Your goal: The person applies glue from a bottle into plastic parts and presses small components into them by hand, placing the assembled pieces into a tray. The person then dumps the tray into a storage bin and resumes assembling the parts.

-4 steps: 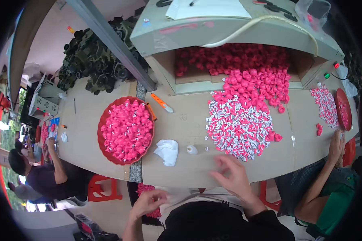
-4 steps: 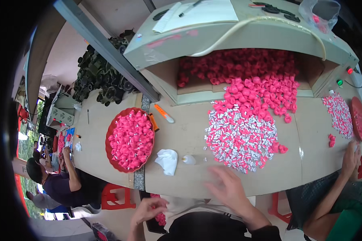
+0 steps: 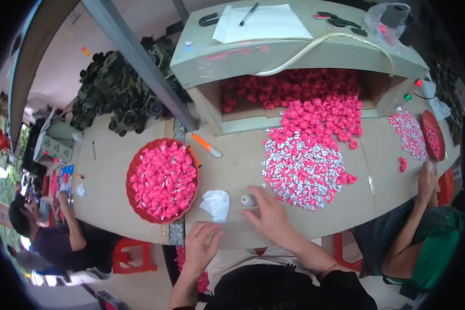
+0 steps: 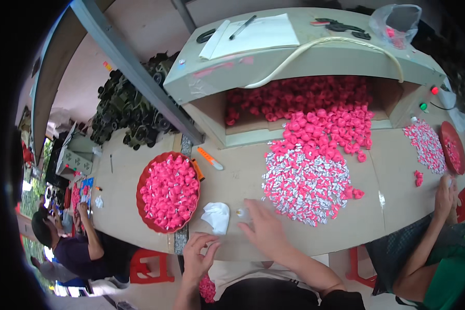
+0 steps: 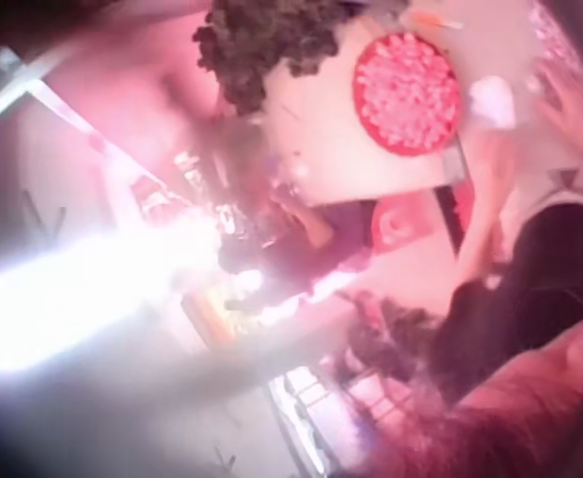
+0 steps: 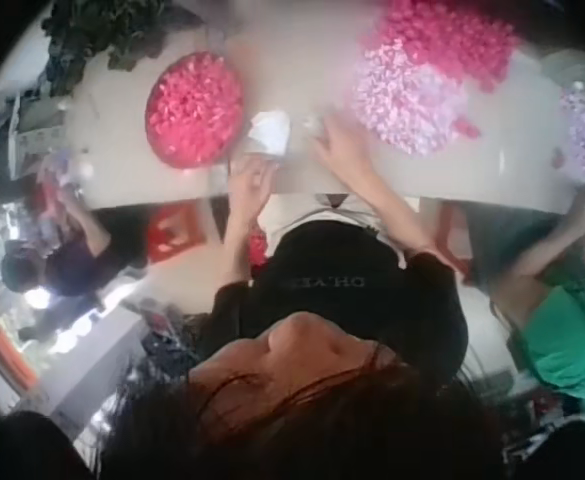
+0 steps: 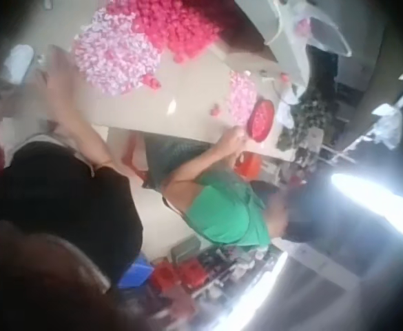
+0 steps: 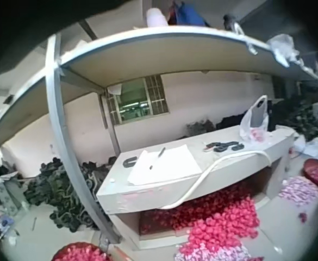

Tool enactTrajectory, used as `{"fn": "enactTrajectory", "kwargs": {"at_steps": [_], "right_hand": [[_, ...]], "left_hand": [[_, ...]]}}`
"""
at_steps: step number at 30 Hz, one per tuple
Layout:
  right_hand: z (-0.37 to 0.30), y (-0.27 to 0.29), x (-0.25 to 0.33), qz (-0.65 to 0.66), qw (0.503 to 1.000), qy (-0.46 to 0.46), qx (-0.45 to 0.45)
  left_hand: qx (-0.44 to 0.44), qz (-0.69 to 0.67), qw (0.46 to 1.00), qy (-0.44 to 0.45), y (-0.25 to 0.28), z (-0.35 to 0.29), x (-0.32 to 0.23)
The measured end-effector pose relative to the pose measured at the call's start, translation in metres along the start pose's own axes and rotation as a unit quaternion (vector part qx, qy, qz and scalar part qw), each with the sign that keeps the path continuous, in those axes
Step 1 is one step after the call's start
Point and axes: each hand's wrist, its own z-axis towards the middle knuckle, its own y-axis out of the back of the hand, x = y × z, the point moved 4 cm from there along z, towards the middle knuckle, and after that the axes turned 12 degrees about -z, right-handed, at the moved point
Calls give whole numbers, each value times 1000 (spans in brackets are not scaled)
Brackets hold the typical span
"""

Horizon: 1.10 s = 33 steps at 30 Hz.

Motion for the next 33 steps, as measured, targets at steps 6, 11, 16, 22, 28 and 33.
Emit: {"fn": "enactTrajectory", "kwargs": {"at_steps": [6, 11, 16, 22, 28, 33], "right_hand": [[-32, 9, 6, 63, 998, 8, 2], [-35, 15, -7, 155, 955, -180, 176], [-43, 31, -26, 195, 979, -55, -13], [-60, 38, -34, 194, 980, 5, -46], [-58, 36, -33, 195, 981, -8, 17], [-59, 37, -39, 180, 983, 21, -8]], "left_hand": [[-130, 158, 972, -118, -27, 23, 3], [-46, 24, 980, -190, -42, 42, -9], [-41, 35, 968, -245, -48, 112, -63], [-152, 173, 925, -302, -87, 297, -78], [-8, 191, 952, -237, -78, 378, -74], [-53, 254, 928, -268, -81, 376, -50]]}}
